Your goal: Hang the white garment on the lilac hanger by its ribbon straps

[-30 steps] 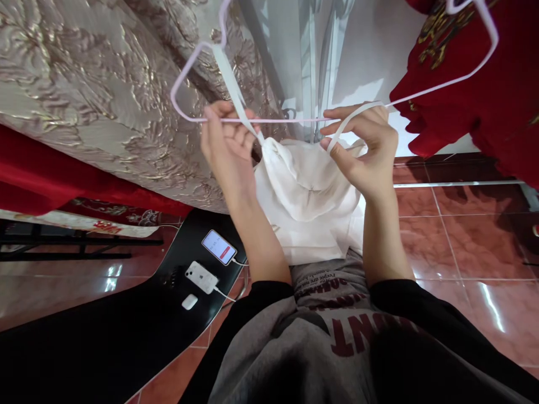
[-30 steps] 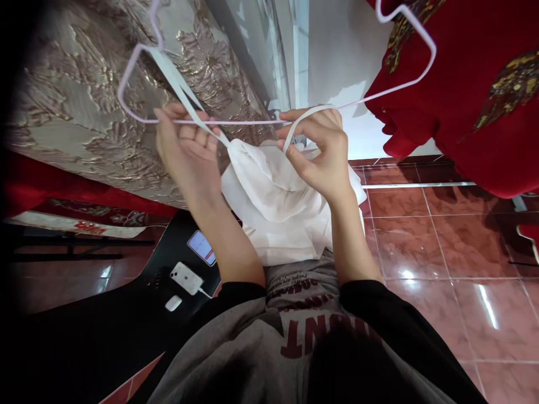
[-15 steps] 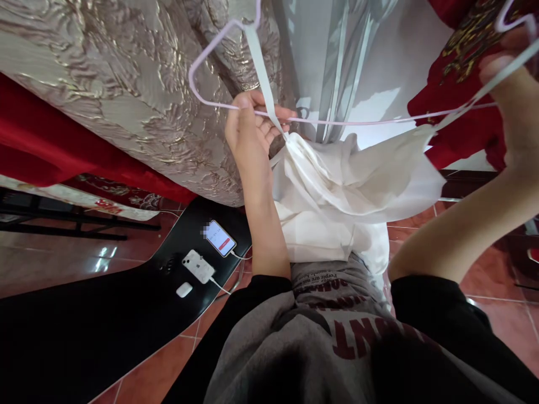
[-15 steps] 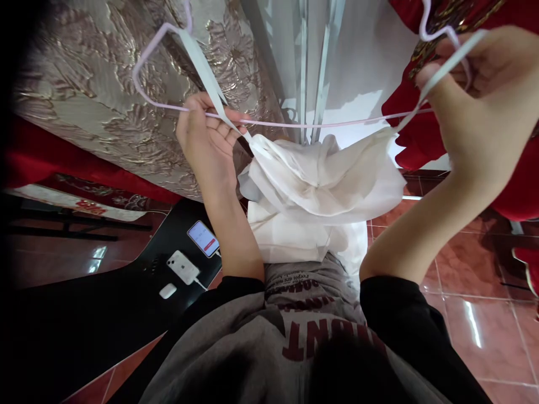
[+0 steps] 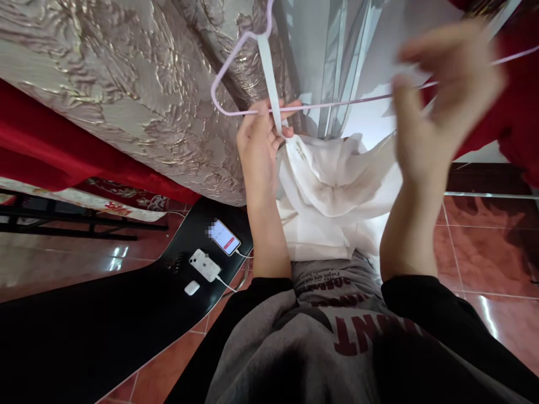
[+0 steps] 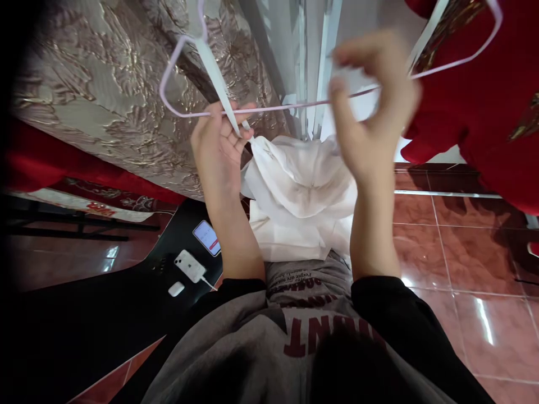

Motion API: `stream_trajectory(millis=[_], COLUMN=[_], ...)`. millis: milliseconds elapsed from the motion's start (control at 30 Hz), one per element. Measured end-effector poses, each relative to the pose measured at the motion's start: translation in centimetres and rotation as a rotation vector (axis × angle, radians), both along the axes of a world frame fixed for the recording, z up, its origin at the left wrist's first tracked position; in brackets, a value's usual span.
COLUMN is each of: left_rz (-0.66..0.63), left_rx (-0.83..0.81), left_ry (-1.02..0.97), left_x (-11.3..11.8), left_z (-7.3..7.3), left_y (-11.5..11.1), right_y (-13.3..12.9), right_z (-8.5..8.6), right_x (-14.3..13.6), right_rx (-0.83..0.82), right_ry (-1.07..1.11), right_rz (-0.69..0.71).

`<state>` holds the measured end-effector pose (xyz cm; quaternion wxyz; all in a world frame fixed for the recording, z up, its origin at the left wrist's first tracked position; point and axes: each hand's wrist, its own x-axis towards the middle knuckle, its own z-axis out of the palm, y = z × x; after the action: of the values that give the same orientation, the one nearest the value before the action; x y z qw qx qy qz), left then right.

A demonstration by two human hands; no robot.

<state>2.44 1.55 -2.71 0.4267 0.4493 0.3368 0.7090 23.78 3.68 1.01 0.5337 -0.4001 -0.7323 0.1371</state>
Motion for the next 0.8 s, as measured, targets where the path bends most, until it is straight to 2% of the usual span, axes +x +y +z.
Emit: stream_trajectory(millis=[100, 200, 267, 400, 533, 600, 667, 733, 800], left_rz=[0.039, 0.018, -0.026, -0.125, -0.152, -0.165, -0.221, -0.275, -0.256], left_rx=[-0.027, -0.092, -0.106, -0.085, -0.080, -0.065, -0.053, -0.005, 0.075], left_ry=[0.067, 0.232, 0.304, 0.312, 0.350, 0.320, 0.254, 0.153, 0.002], left_x=[-0.7, -1.9, -2.6, -3.9, -4.2, -3.9, -3.4, -3.1, -3.2], left_z=[0.1, 1.4, 2.5, 3.3, 3.4, 4.5, 6.3, 8.1, 9.1], left_y=[-0.8, -2.9, -4.4, -6.1, -6.1, -5.9, -5.5, -5.1, -4.5], right_y=[0.4, -0.4, -1.4, -2.2, -1.5, -1.4, -1.4, -1.5, -1.5], right_z=[-2.5, -4.6, -5.5, -5.8, -5.8, -5.9, -6.0, -6.0, -5.9], right_x=[-1.1, -1.4, -1.5, -1.8, -1.9, -2.1, -2.2, -2.2, -2.0], right_rx=[0.007, 0.142, 0.214, 0.245, 0.200, 0.193, 0.207, 0.206, 0.194], right_ry=[-0.284, -0.193, -0.126, -0.099, -0.104, -0.090, -0.078, -0.081, -0.098], right_rz=[-0.051, -0.163, -0.172, -0.155, -0.131, -0.133, -0.132, -0.116, -0.092])
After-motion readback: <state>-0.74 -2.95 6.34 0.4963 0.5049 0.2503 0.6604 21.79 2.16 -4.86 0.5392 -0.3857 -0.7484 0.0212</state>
